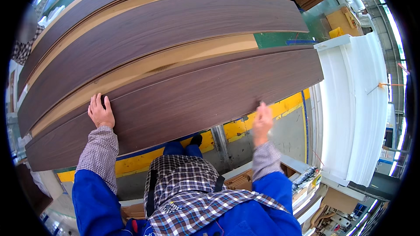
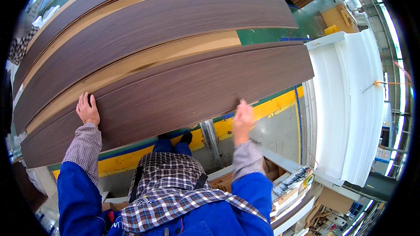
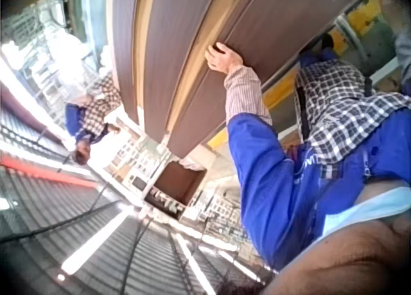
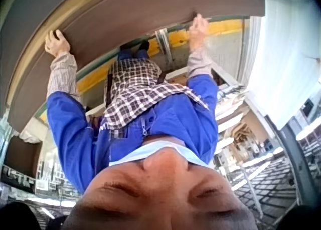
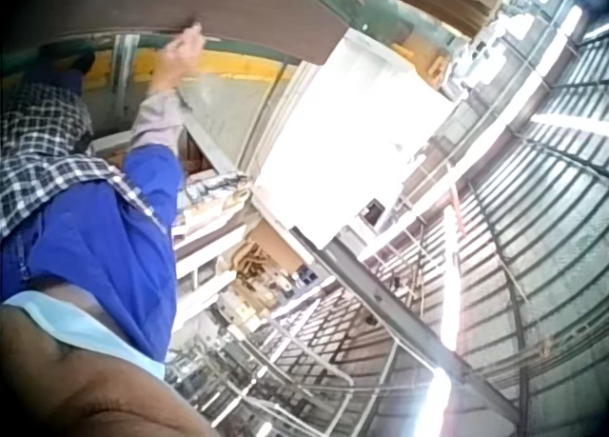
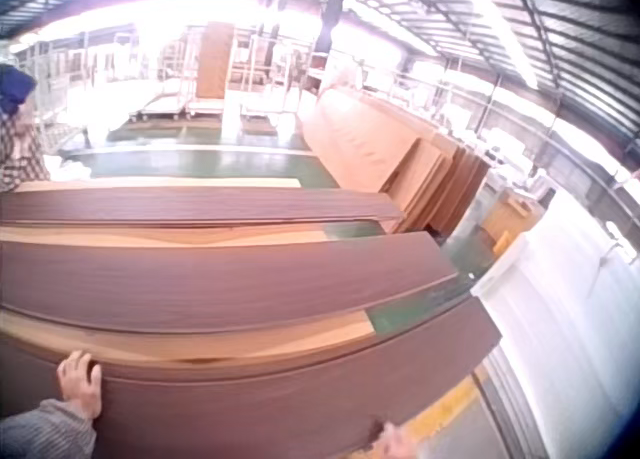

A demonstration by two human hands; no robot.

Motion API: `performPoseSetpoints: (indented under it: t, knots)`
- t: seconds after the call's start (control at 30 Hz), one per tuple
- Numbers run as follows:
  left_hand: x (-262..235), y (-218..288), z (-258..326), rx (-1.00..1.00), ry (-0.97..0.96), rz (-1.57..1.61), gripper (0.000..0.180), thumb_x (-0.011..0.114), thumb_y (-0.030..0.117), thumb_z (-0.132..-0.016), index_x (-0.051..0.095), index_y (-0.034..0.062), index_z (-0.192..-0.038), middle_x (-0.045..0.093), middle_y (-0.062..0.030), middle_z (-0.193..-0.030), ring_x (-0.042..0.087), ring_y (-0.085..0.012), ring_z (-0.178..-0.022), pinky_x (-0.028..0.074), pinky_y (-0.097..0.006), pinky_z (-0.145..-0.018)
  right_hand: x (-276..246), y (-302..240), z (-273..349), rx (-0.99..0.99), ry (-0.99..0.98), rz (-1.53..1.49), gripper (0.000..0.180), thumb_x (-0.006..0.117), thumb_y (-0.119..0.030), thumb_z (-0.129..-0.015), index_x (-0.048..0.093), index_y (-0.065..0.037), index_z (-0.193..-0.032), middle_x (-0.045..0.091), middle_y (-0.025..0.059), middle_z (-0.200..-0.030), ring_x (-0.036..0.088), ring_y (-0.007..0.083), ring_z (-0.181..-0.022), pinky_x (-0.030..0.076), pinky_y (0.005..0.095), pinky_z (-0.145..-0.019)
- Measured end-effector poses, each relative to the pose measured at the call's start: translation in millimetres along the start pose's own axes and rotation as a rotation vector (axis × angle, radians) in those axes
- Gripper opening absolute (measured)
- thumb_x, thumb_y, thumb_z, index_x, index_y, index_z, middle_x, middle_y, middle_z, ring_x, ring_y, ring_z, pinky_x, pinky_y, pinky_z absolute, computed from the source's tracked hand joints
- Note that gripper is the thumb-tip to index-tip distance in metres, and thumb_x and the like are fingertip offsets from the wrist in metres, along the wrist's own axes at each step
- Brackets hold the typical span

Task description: The person scrapes the edges of long wooden panels with a metal tool and wipes the surfaces with a cloth. They also use a blue marker to make marks on the panels. The person works alongside a coworker in a factory setting.

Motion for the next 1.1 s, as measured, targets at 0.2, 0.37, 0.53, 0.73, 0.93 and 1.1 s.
performPoseSetpoints:
  t: [0.2, 0.37, 0.53, 0.73, 0.93, 1.1]
  knots:
    - [20, 3, 4, 0.023, 0.009, 0.022, 0.049, 0.035, 0.043, -0.095, 0.049, 0.0088, -0.127, 0.044, -0.0099, -0.136, 0.036, -0.0234, -0.129, 0.021, -0.039, -0.108, 36, -211, 88, -0.203, -0.303, -0.395, 0.026, 0.057, 0.0, -0.08, 0.062, 0.001, -0.105, 0.057, 0.0085, -0.072, 0.052, 0.0175, -0.06, 0.047, 0.0293, -0.053]
    - [28, -16, -7, 0.072, 0.068, 0.028, 0.044, 0.038, 0.039, -0.095, 0.052, 0.0095, -0.124, 0.049, -0.0084, -0.132, 0.039, -0.0228, -0.127, 0.025, -0.039, -0.105, 44, -261, 95, -0.333, -0.322, -0.652, 0.034, 0.058, -0.003, -0.08, 0.06, -0.002, -0.114, 0.057, 0.0033, -0.07, 0.053, 0.0182, -0.06, 0.049, 0.0286, -0.055]
    - [31, -26, -3, 0.036, 0.052, 0.036, 0.045, 0.035, 0.041, -0.096, 0.051, 0.0101, -0.125, 0.048, -0.007, -0.133, 0.038, -0.0213, -0.128, 0.022, -0.039, -0.107, 18, -117, 41, -0.31, -0.083, -0.272, 0.025, 0.058, -0.001, -0.079, 0.065, -0.005, -0.103, 0.063, 0.0065, -0.08, 0.059, 0.0196, -0.069, 0.051, 0.0298, -0.06]
    - [28, -22, -9, 0.041, 0.044, 0.04, 0.046, 0.035, 0.041, -0.096, 0.052, 0.0096, -0.124, 0.049, -0.0071, -0.133, 0.039, -0.0216, -0.128, 0.023, -0.038, -0.107, -8, 95, -23, 0.243, 0.186, -0.061, 0.019, 0.055, -0.012, -0.09, 0.062, 0.002, -0.101, 0.058, 0.0119, -0.082, 0.056, 0.0265, -0.072, 0.047, 0.0325, -0.062]
    - [31, -26, -7, 0.035, 0.058, 0.021, 0.045, 0.038, 0.041, -0.095, 0.053, 0.009, -0.123, 0.05, -0.0077, -0.132, 0.04, -0.0224, -0.127, 0.023, -0.039, -0.107, 10, 2, 8, 0.037, 0.088, -0.061, 0.018, 0.056, -0.01, -0.089, 0.064, 0.002, -0.099, 0.058, 0.0133, -0.079, 0.057, 0.0267, -0.069, 0.048, 0.0342, -0.061]
    - [20, -21, -7, 0.01, 0.049, 0.041, 0.045, 0.038, 0.041, -0.095, 0.052, 0.0093, -0.124, 0.049, -0.008, -0.132, 0.039, -0.0213, -0.127, 0.023, -0.039, -0.107, 30, -191, 83, -0.18, -0.08, -0.461, 0.031, 0.057, 0.001, -0.078, 0.061, 0.0, -0.109, 0.062, 0.0094, -0.08, 0.058, 0.0198, -0.066, 0.051, 0.0311, -0.058]
Point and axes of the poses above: each hand's wrist, its own z-axis away from the middle knuckle, its own x-axis out of the palm, y = z × x, the point moved 7 cm from there along -z, towards the middle knuckle
